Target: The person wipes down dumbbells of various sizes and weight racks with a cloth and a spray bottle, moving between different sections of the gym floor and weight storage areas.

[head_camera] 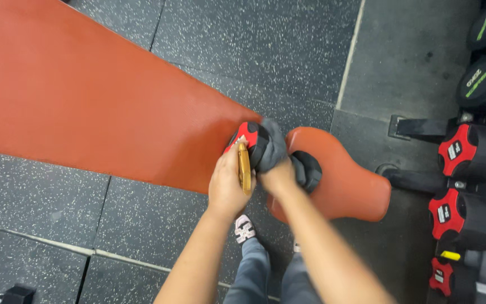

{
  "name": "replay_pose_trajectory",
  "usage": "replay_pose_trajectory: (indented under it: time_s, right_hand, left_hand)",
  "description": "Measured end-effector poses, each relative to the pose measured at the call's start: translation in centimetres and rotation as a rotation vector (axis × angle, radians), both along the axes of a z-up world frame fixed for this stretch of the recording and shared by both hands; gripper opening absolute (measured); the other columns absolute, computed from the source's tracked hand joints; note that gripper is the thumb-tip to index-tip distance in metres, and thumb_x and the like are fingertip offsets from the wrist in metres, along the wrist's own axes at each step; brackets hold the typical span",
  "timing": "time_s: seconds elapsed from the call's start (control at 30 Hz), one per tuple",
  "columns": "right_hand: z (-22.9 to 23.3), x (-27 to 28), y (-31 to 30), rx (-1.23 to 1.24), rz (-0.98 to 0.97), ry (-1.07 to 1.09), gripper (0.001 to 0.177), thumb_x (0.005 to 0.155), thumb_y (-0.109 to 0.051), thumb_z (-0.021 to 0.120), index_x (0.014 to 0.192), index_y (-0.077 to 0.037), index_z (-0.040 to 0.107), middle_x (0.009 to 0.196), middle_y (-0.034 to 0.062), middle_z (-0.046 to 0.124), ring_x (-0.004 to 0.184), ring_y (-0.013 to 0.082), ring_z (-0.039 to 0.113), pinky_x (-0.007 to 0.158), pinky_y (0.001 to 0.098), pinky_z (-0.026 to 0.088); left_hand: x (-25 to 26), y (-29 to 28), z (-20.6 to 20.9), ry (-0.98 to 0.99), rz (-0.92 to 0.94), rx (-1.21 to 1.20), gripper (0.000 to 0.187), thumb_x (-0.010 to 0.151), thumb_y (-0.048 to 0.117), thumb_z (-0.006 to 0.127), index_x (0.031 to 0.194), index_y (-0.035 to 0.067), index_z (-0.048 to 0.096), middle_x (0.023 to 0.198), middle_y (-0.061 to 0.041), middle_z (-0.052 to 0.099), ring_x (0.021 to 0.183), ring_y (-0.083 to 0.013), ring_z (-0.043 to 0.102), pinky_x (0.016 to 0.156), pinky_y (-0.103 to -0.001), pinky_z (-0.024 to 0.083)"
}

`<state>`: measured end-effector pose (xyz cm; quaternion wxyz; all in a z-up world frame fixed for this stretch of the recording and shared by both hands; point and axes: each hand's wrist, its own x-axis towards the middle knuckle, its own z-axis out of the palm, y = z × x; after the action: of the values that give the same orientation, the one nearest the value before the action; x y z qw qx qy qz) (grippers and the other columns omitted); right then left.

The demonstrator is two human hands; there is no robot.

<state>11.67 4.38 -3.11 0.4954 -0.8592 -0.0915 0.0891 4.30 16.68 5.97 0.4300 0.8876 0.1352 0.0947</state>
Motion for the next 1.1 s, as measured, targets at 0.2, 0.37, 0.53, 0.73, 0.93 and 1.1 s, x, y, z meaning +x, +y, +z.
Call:
replay_pose_trajectory:
  time_s: [0.2,0.37,0.53,0.73,0.93,1.1]
  right_hand:
    - [-3.7,5.8,-2.0,-0.189,0.415,0.472,0.051,0.064,-0.023,0.089,0.108,-0.002,0.072,0.097,0.0142,0.077,0.083,0.0232,0.072,0.074,0.0399,0.063]
    - [-4.4,7.6,-2.9,0.216,0.495,1.002,0.044,0.068,-0.021,0.086,0.109,-0.009,0.075,0.093,0.0031,0.077,0.081,0.0166,0.071,0.070,0.0336,0.058]
    - [-2.0,4.0,-2.2,0.037,0.384,0.641,0.042,0.073,-0.017,0.083,0.112,-0.006,0.074,0.104,0.0103,0.076,0.097,0.0246,0.072,0.084,0.0377,0.058]
    - [-3.1,-3.2,-3.1,-0.394,0.178,-0.225,0.045,0.075,-0.007,0.068,0.119,0.003,0.065,0.122,0.0245,0.066,0.120,0.0447,0.060,0.105,0.0482,0.046]
    - [-4.9,-2.8,-6.8,-0.472,0.062,-0.171,0.052,0.086,-0.007,0.057,0.133,0.015,0.056,0.136,0.0328,0.056,0.126,0.0475,0.052,0.105,0.0503,0.040]
    - [0.5,1.6,-5.9,-0.573,0.235,0.142,0.032,0.089,-0.029,0.063,0.106,-0.003,0.071,0.113,0.0220,0.071,0.110,0.0411,0.065,0.095,0.0501,0.051]
  left_hand:
    - [0.0,0.2,0.5,0.039,-0.011,-0.009,0.067,0.081,0.011,0.071,0.144,0.007,0.050,0.136,-0.019,0.061,0.129,-0.0387,0.055,0.108,-0.045,0.044]
    - [0.2,0.1,1.0,0.055,-0.004,-0.010,0.066,0.082,0.010,0.071,0.145,0.009,0.050,0.137,-0.019,0.061,0.129,-0.0388,0.055,0.107,-0.046,0.044]
    - [0.2,0.3,1.0,0.073,0.004,-0.025,0.066,0.082,0.011,0.071,0.145,0.011,0.050,0.136,-0.020,0.061,0.128,-0.0390,0.055,0.107,-0.046,0.044]
    - [-0.2,0.3,0.4,-0.009,-0.009,-0.035,0.071,0.079,0.009,0.072,0.145,0.006,0.048,0.137,-0.021,0.060,0.128,-0.0396,0.056,0.108,-0.045,0.045]
    - [-0.1,0.2,0.1,0.028,0.006,-0.042,0.071,0.079,0.009,0.073,0.145,0.003,0.047,0.137,-0.021,0.060,0.129,-0.0398,0.055,0.108,-0.045,0.044]
    - [0.0,0.1,-0.2,0.004,0.010,-0.051,0.068,0.079,0.010,0.073,0.143,0.003,0.050,0.138,-0.020,0.060,0.130,-0.0393,0.055,0.109,-0.045,0.044]
